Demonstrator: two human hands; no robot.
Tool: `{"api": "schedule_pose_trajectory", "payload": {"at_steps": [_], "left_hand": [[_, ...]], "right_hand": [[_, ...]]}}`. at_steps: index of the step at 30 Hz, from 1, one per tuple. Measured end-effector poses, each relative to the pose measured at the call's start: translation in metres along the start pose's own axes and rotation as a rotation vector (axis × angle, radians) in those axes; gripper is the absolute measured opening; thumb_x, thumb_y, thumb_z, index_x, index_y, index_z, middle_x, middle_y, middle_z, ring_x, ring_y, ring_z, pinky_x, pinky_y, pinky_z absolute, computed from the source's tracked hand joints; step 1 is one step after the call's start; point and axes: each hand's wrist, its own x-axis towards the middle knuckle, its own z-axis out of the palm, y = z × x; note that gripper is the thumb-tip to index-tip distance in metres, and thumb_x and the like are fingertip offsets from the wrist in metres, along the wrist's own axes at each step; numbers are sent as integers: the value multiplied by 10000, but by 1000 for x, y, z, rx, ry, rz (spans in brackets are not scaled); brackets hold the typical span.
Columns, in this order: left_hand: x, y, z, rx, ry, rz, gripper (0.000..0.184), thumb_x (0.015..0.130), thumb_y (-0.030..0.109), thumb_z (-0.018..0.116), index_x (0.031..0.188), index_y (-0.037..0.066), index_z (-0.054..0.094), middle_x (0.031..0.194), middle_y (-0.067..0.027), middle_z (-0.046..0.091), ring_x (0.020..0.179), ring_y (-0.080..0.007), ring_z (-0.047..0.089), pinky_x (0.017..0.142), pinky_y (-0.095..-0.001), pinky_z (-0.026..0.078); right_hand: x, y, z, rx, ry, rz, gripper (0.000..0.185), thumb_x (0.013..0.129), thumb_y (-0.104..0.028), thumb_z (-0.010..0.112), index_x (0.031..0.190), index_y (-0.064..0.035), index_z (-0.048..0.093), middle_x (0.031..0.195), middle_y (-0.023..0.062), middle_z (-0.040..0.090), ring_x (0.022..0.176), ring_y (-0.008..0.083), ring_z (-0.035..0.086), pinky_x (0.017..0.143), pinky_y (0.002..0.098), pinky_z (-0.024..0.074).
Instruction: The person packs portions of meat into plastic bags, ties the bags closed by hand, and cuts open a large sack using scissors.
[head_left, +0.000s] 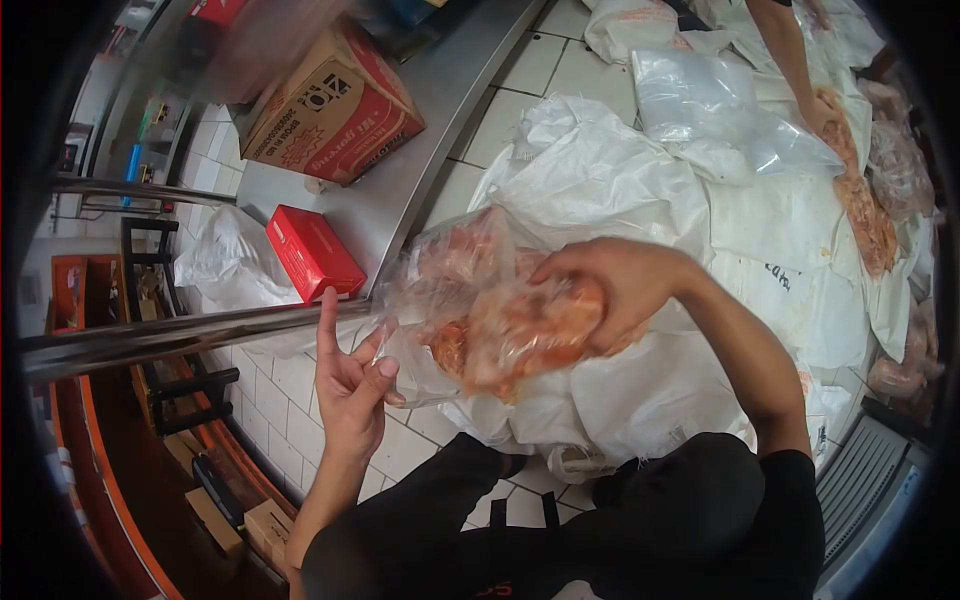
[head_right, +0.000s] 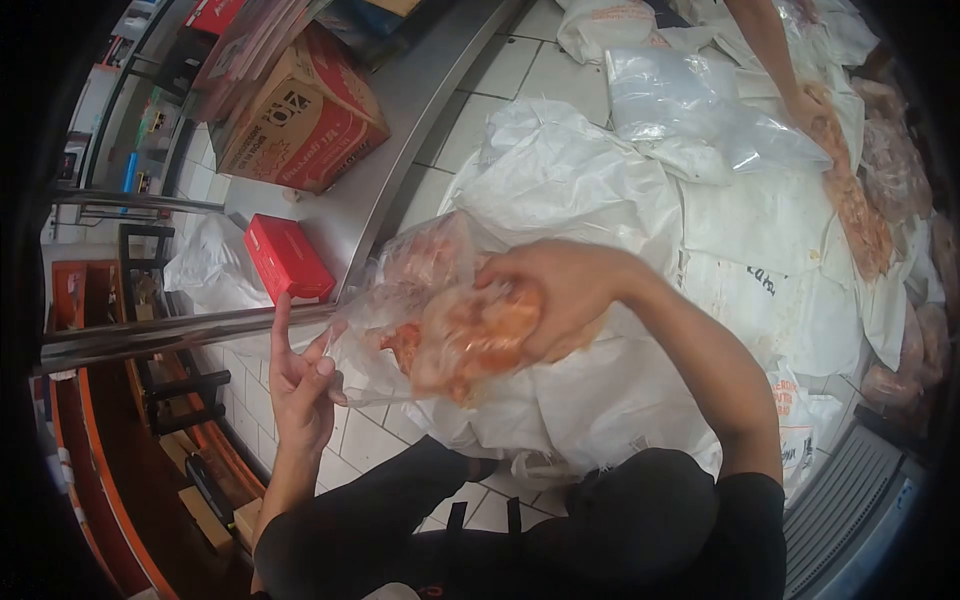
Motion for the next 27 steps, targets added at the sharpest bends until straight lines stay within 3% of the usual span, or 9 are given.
{"api": "schedule_pose_trajectory", "payload": {"at_steps": [3, 10, 12, 14, 18, 20, 22, 25, 27], "left_hand": [[-1, 4, 12, 101, -6, 25, 983, 797, 64, 703, 1503, 115, 21, 1221, -350, 506, 873, -155, 646, 518, -188, 523], [-5, 6, 16, 209, -80, -23, 1039, 762, 31, 725, 1504, 126, 4, 1245, -318, 504, 940, -182, 656, 572, -205, 555], [-1, 5, 16, 99, -111, -71, 1031, 768, -61, 683, 1502, 133, -14, 1317, -341, 434, 1028, -229, 626, 717, -245, 567], [1, 2, 20, 73, -63, -89, 1020, 769, -64, 679, 1502, 131, -1, 1316, -340, 434, 1013, -223, 631, 707, -243, 569], [8, -3, 14, 105, -16, -81, 986, 769, -82, 659, 1504, 142, 42, 1329, -343, 420, 956, -191, 640, 649, -229, 561], [8, 1, 15, 132, 50, -73, 1009, 742, -108, 669, 1508, 165, 72, 1302, -310, 455, 833, -151, 639, 605, -225, 543], [4, 1, 7, 228, 71, -105, 1029, 726, -119, 677, 1508, 167, 73, 1254, -277, 478, 798, -145, 632, 592, -223, 535], [-4, -2, 4, 418, 123, -176, 1089, 687, -146, 698, 1511, 165, 57, 1102, -177, 499, 714, -129, 612, 564, -215, 506], [-10, -5, -5, 743, 147, -175, 1140, 663, -74, 742, 1512, 169, 21, 1092, -151, 503, 636, -97, 559, 535, -217, 477]], "right_hand": [[28, -13, 28, 132, -50, -92, 866, 487, -375, 819, 1193, -1, 487, 1074, 193, 585, 1005, 335, 584, 860, 368, 463], [77, -33, 44, 107, 296, 202, 771, 516, -399, 812, 1053, 4, 434, 1009, 213, 533, 963, 335, 547, 812, 392, 448], [92, -22, 56, -9, 441, 289, 736, 543, -381, 804, 1048, 4, 433, 1006, 208, 523, 955, 329, 544, 807, 396, 446], [101, -3, 69, 238, 694, 35, 617, 641, -303, 761, 1061, 4, 430, 1017, 193, 503, 963, 314, 545, 813, 376, 452], [94, 19, 80, 376, 583, -166, 489, 719, -232, 702, 1057, 1, 438, 1019, 182, 502, 978, 297, 541, 826, 357, 462], [62, 51, 83, 491, 773, 155, 435, 749, -198, 667, 1081, -5, 463, 1074, 187, 512, 984, 296, 554, 828, 361, 477], [25, 95, 114, 36, 855, 353, 418, 773, -186, 648, 1116, -9, 487, 1050, 182, 565, 932, 289, 591, 803, 360, 490], [-12, 106, 137, 170, 629, 554, 345, 804, -197, 627, 1070, 5, 540, 966, 179, 615, 890, 293, 617, 789, 360, 490], [-15, 120, 144, 300, 667, 646, 211, 810, -197, 591, 839, 11, 587, 871, 181, 627, 891, 296, 618, 775, 364, 485]]}}
